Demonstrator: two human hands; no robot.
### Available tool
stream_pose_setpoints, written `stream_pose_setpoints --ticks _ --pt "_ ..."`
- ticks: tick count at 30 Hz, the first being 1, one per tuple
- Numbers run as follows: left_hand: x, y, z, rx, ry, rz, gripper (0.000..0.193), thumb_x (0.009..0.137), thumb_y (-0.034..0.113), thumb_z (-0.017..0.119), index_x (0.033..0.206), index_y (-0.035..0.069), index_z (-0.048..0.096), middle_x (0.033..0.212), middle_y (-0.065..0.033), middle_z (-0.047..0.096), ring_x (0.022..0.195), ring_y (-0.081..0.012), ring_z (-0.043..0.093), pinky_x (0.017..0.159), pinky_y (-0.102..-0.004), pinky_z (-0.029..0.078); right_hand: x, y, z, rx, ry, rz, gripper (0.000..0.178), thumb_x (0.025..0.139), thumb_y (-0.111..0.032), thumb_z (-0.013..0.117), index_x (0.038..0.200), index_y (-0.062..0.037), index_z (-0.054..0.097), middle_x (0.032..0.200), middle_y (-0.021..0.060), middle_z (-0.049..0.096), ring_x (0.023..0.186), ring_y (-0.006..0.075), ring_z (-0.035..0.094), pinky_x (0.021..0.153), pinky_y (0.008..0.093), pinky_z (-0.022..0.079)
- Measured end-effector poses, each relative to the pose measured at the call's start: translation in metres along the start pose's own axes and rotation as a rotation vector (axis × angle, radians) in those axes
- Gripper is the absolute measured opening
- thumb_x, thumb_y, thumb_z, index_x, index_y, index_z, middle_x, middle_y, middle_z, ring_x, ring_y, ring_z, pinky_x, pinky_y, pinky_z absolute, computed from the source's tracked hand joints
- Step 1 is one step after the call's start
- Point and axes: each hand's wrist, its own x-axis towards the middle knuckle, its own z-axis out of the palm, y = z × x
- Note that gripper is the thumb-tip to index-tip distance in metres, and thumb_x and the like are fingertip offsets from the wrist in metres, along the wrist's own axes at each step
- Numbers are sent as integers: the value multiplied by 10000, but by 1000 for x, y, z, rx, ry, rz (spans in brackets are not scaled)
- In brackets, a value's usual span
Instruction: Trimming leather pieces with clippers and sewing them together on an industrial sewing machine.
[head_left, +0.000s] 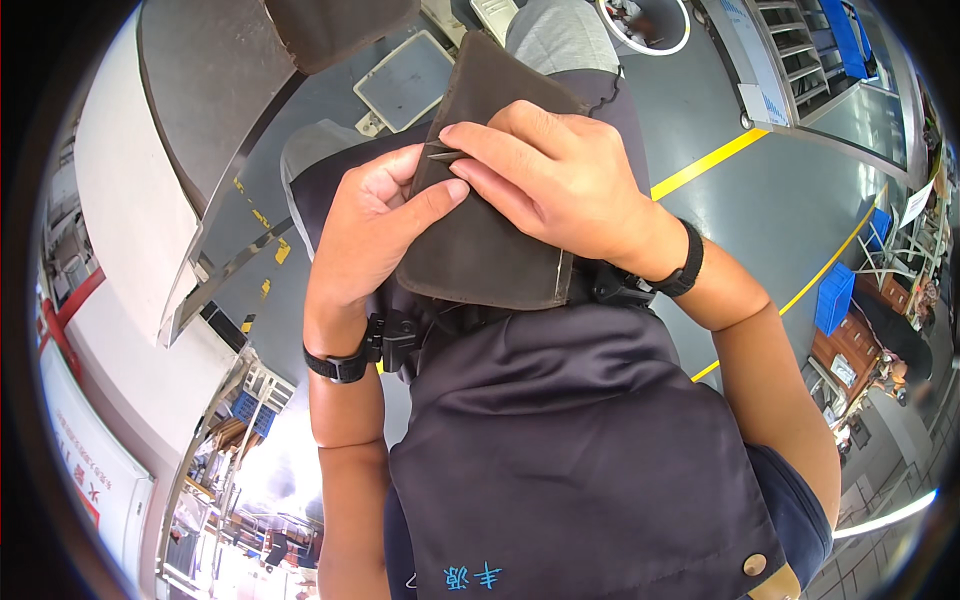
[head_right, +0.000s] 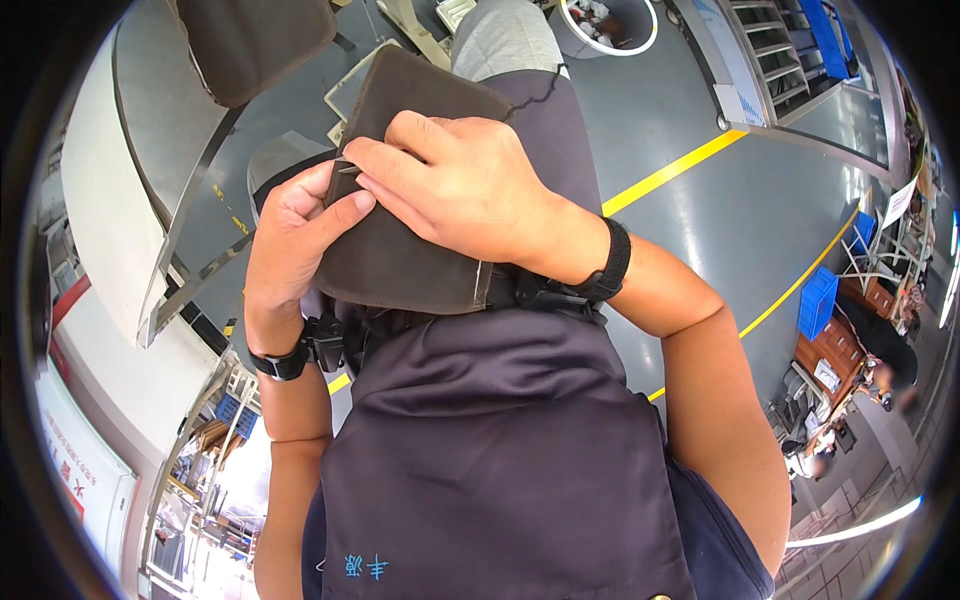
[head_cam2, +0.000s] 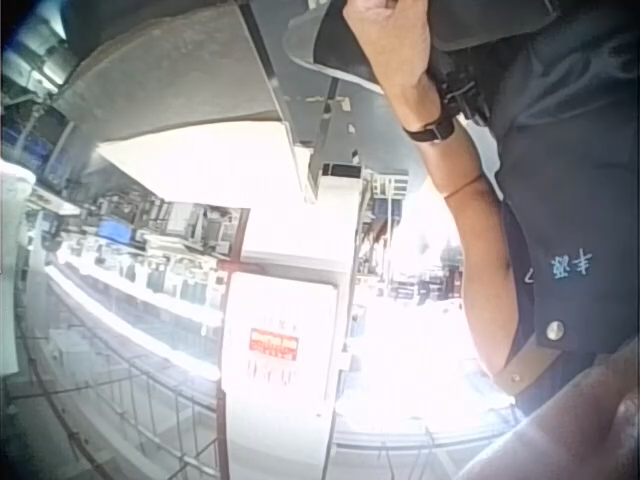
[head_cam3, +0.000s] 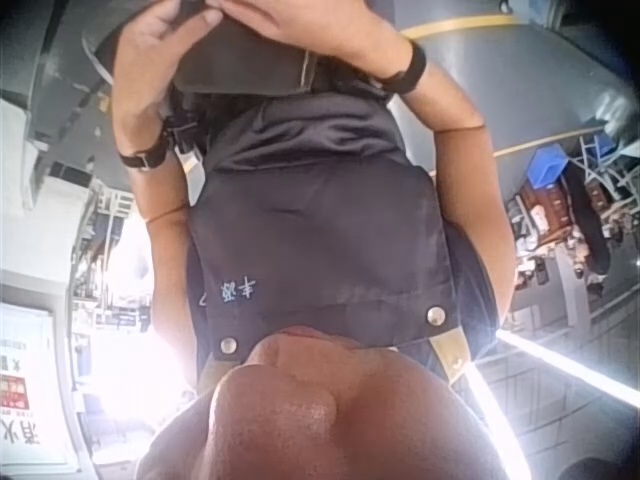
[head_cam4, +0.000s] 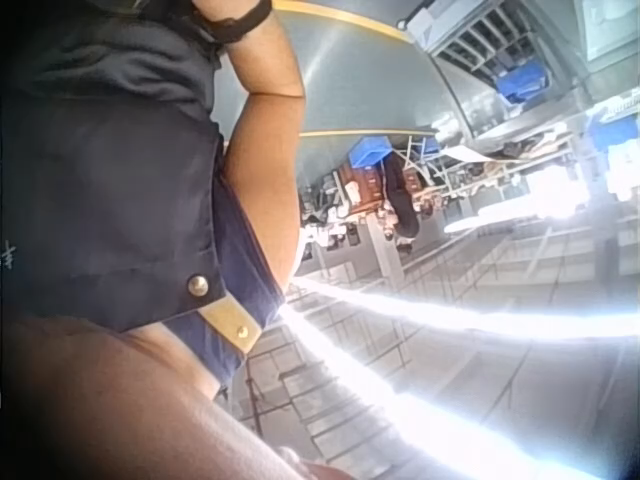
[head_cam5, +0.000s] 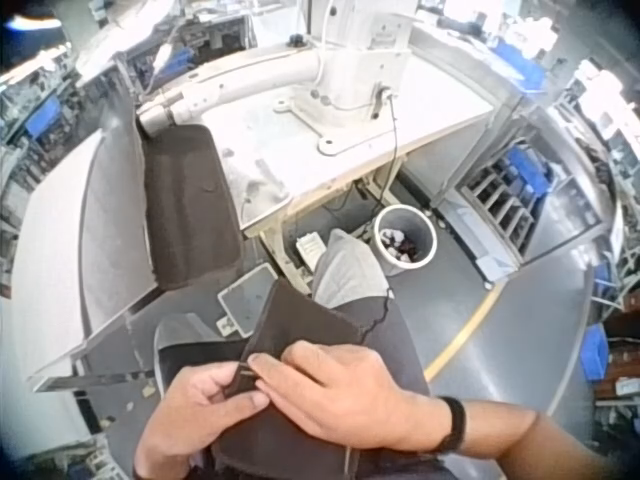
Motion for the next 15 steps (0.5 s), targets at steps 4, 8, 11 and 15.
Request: stream_pose_setpoints --ticks 4,8,11,15 --pt "1 0 0 31 10 13 320 972 99 692 1259 -38 654 1108 -41 716 975 -83 652 870 -247 536 -1 -1 4 6 13 14 236 852 -164 760 1078 -130 699 807 7 576 622 175 637 518 311 506" --pt "0 0 -3 20 -3 9 314 972 108 695 1248 -38 657 1101 -37 717 963 -79 651 863 -247 537 -4 -2 4 152 2 126 285 840 -121 779 1116 -110 705 825 26 613 630 192 636 527 316 513" --pt "0 0 -2 10 -3 3 312 971 108 698 1243 -38 658 1096 -36 718 958 -77 653 861 -248 538 -5 0 5 179 1 123 347 816 -72 802 1150 -92 711 840 41 644 639 201 638 532 316 517" --pt "0 2 -2 6 -8 -7 312 970 107 699 1242 -40 658 1095 -41 719 957 -78 654 860 -250 539 -7 2 7 146 53 83 348 806 -57 806 1141 -77 715 838 42 652 639 199 644 533 310 521"
